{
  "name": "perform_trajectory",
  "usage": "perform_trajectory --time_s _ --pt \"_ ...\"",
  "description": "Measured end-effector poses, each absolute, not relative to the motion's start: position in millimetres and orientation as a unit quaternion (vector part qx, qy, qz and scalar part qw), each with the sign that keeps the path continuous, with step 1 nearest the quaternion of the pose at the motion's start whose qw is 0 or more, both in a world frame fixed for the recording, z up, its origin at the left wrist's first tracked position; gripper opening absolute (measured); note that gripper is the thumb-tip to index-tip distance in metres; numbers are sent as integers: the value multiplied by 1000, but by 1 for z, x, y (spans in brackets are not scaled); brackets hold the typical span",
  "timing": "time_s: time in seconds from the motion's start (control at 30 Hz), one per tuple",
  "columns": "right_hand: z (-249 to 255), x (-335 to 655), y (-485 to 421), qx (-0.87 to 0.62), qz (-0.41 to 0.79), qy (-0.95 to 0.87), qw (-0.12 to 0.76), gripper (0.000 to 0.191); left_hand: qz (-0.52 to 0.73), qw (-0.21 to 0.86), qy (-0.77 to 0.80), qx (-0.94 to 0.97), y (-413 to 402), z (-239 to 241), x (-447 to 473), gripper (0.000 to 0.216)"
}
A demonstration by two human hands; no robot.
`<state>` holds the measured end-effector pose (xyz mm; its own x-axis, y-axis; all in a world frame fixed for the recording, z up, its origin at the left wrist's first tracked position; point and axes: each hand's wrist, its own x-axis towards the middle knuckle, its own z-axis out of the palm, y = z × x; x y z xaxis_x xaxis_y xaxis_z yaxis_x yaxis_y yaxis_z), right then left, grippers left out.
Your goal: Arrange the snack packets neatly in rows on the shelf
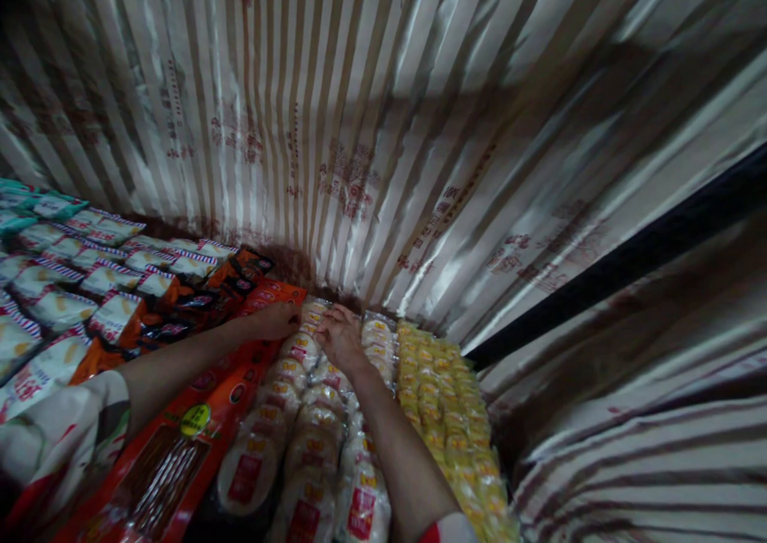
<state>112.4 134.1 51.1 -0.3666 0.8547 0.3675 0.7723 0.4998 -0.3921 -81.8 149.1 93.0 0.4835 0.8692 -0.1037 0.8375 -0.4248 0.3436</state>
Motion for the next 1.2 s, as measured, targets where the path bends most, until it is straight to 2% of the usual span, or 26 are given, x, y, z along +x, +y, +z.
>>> perform_trajectory --time_s 0.27,0.53,0.93,1.07,1.2 --pt "54 107 130 -500 75 -820 268 5 46 161 525 835 149 103 -92 22" --pt "46 105 133 -489 55 -824 282 7 -37 235 437 867 133 111 -101 11" --pt "49 106 126 -484 52 -823 293 3 -3 242 449 860 124 97 -98 13" --pt "54 107 119 -482 42 -825 293 13 15 236 460 856 121 95 -99 13" --pt "58 108 111 -467 44 -831 298 10 36 228 466 855 120 94 -97 16"
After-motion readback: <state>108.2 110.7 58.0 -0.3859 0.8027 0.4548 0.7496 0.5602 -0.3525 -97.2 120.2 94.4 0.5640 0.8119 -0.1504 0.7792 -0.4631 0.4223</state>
